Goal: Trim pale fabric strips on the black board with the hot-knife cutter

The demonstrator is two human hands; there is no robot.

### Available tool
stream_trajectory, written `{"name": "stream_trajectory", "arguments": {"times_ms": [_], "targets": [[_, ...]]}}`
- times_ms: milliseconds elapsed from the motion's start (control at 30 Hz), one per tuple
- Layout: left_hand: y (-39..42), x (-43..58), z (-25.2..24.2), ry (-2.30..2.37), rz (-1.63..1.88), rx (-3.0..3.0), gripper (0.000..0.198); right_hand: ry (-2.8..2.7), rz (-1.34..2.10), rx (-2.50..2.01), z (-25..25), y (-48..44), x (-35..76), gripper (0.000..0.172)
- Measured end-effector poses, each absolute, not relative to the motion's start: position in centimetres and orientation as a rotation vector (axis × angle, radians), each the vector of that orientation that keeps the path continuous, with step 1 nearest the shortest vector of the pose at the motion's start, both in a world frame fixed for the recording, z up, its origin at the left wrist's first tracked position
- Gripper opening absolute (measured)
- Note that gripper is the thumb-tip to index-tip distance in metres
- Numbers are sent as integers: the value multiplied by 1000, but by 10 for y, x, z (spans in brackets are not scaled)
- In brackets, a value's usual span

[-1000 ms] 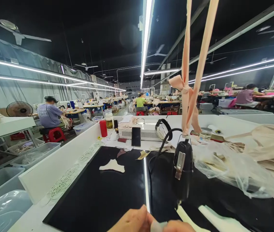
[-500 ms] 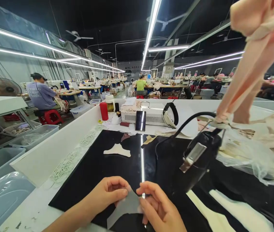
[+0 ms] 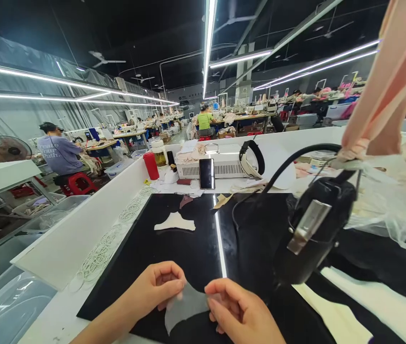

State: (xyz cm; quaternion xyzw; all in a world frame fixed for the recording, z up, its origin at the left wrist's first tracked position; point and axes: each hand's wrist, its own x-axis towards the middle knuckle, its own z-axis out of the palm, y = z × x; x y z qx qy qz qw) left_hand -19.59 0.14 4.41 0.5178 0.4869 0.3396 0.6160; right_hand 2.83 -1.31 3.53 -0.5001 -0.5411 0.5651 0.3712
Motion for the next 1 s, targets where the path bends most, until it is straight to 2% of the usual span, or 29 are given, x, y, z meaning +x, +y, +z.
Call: {"name": "stream_trajectory", "arguments": {"times_ms": [167, 633, 900, 1000], "targets": [[4, -199, 44, 1168, 755, 1213, 34, -1417, 1464, -1247, 30, -11, 31, 26], [8, -205, 51, 1323, 731, 1378, 16, -1779, 1279, -1279, 24, -12, 35, 18], [11, -199, 50, 1421, 722, 1598, 11, -2040, 942, -1315, 18, -17, 38, 22], [9, -193, 50, 1491, 780, 1702, 17, -2109, 681, -1288, 8, -17, 47, 21]]}}
